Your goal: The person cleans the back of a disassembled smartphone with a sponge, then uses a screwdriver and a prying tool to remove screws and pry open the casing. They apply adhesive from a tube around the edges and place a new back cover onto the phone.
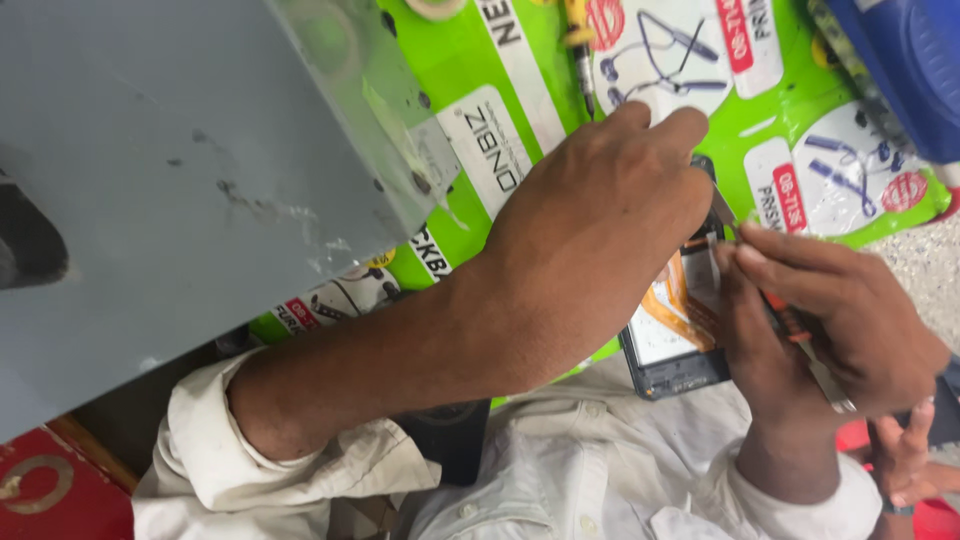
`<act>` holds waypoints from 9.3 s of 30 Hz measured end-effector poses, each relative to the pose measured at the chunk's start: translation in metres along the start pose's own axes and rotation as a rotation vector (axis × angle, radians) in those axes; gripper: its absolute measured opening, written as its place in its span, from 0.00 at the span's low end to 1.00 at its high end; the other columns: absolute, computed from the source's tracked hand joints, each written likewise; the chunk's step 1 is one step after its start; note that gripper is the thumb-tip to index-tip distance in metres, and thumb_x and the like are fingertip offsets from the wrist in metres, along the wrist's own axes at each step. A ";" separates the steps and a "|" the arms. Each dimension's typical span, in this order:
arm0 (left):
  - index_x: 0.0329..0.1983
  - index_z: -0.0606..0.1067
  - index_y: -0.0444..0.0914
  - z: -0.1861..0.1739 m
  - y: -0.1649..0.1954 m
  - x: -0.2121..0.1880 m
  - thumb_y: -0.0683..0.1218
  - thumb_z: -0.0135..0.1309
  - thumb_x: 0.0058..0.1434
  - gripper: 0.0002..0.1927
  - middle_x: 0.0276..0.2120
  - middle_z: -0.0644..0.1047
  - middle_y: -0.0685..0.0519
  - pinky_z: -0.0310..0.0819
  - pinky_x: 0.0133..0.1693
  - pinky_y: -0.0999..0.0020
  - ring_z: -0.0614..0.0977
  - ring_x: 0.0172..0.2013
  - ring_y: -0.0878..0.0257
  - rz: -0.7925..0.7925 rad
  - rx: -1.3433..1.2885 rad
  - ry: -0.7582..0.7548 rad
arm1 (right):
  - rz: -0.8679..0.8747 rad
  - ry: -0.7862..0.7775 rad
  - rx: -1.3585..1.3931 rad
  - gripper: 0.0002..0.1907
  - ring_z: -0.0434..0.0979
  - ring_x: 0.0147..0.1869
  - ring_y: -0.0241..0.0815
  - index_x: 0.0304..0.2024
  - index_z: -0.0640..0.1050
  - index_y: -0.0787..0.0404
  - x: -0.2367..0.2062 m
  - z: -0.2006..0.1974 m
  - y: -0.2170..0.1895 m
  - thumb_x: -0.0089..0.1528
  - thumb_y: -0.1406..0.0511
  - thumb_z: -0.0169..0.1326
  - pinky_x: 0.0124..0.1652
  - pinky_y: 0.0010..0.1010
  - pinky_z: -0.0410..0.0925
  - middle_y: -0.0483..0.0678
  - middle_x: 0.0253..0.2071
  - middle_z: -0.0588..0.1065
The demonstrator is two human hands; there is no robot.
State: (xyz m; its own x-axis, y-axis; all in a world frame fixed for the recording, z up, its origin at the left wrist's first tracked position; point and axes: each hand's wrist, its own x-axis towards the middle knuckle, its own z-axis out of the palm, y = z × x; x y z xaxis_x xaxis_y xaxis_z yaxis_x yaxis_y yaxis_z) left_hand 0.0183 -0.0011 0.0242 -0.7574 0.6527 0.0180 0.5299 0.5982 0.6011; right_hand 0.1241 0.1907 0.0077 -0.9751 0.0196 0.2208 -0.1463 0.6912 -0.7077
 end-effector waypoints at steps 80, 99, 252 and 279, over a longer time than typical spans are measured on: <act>0.30 0.79 0.35 -0.002 0.000 0.001 0.39 0.55 0.53 0.04 0.39 0.75 0.45 0.75 0.49 0.61 0.77 0.45 0.53 0.006 -0.021 -0.003 | 0.081 -0.117 0.102 0.07 0.83 0.48 0.45 0.39 0.79 0.70 0.006 -0.002 -0.024 0.60 0.77 0.64 0.47 0.25 0.73 0.58 0.47 0.80; 0.30 0.79 0.35 0.002 0.002 0.000 0.38 0.55 0.52 0.04 0.40 0.75 0.46 0.75 0.50 0.61 0.77 0.46 0.53 -0.015 -0.009 0.010 | 0.112 -0.119 0.120 0.07 0.83 0.49 0.44 0.39 0.79 0.70 0.014 -0.003 -0.029 0.59 0.76 0.62 0.49 0.27 0.74 0.59 0.47 0.80; 0.29 0.78 0.34 0.011 0.003 -0.001 0.37 0.55 0.52 0.02 0.39 0.75 0.45 0.75 0.50 0.60 0.78 0.46 0.53 -0.064 -0.141 0.090 | -0.016 0.047 0.134 0.10 0.84 0.47 0.47 0.36 0.77 0.69 -0.008 0.020 0.003 0.63 0.79 0.68 0.48 0.28 0.76 0.60 0.41 0.79; 0.30 0.78 0.35 0.011 0.000 -0.001 0.38 0.54 0.54 0.03 0.40 0.74 0.45 0.74 0.50 0.60 0.77 0.46 0.52 -0.028 -0.120 0.100 | -0.027 0.123 0.110 0.14 0.84 0.46 0.45 0.34 0.74 0.67 -0.012 0.025 0.007 0.66 0.79 0.69 0.47 0.28 0.76 0.57 0.40 0.79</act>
State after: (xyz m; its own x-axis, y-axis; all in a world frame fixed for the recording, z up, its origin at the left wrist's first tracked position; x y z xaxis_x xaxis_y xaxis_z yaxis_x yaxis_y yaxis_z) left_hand 0.0231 0.0031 0.0157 -0.8086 0.5835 0.0756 0.4631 0.5519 0.6935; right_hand 0.1309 0.1769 -0.0169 -0.9439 0.0952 0.3162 -0.1958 0.6099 -0.7679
